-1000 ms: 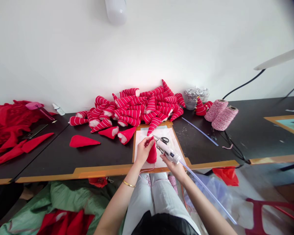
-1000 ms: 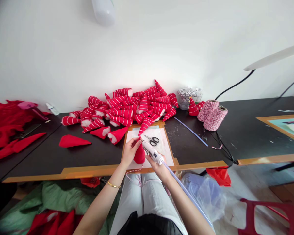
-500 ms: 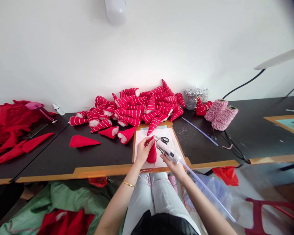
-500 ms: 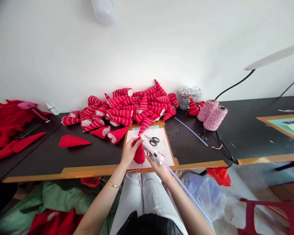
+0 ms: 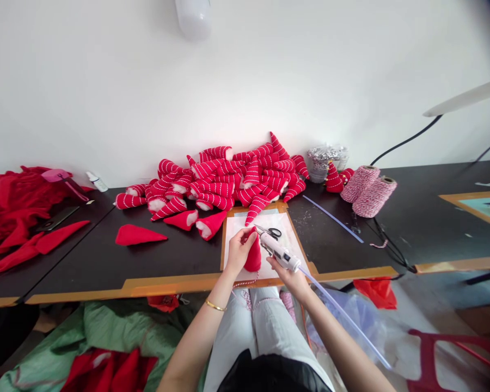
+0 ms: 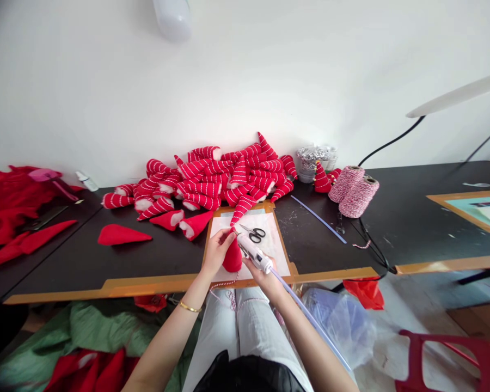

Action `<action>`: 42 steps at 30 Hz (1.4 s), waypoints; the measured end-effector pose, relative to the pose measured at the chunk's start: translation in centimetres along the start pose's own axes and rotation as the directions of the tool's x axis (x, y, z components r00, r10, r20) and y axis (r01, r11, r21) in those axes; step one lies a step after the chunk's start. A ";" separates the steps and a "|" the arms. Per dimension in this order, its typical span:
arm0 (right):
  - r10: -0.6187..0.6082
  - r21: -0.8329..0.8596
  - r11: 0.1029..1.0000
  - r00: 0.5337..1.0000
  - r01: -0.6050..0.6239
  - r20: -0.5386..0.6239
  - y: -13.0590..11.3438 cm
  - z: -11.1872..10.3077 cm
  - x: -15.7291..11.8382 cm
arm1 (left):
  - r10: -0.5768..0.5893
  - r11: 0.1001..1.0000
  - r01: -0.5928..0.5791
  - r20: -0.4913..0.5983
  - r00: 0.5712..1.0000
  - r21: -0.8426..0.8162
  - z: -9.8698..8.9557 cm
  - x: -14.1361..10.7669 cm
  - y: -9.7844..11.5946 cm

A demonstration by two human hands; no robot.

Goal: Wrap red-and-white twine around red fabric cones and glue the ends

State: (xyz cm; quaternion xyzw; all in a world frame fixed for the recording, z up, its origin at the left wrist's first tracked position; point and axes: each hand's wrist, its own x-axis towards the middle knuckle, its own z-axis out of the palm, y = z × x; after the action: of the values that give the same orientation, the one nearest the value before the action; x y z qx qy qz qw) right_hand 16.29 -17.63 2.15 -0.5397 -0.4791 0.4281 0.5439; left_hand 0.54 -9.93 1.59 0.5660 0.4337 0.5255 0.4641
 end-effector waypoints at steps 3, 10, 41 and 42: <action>0.010 0.008 1.000 1.000 -0.010 0.002 0.2 0.1 0.1 | -0.003 1.000 0.003 0.002 1.000 -0.004 0.0 0.1 -0.2; 0.014 0.004 1.000 1.000 -0.014 0.012 1.1 -0.1 0.1 | -0.006 0.999 0.005 -0.017 1.000 -0.034 -0.2 0.0 -0.7; 0.107 0.408 0.913 0.972 -0.013 -0.209 3.2 -4.1 1.4 | -0.249 0.818 -0.033 0.405 0.880 0.574 0.3 -3.1 -1.1; 0.105 0.411 0.912 0.974 -0.012 -0.203 3.1 -4.1 1.3 | -0.248 0.819 -0.032 0.404 0.881 0.573 0.3 -3.3 -1.1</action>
State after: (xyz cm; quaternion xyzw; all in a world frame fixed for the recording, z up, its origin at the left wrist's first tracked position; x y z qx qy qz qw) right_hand 20.68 -16.89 -0.69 -0.4731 -0.2999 0.4719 0.6808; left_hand 0.63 -12.98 -0.14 0.7592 0.4788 0.1958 0.3951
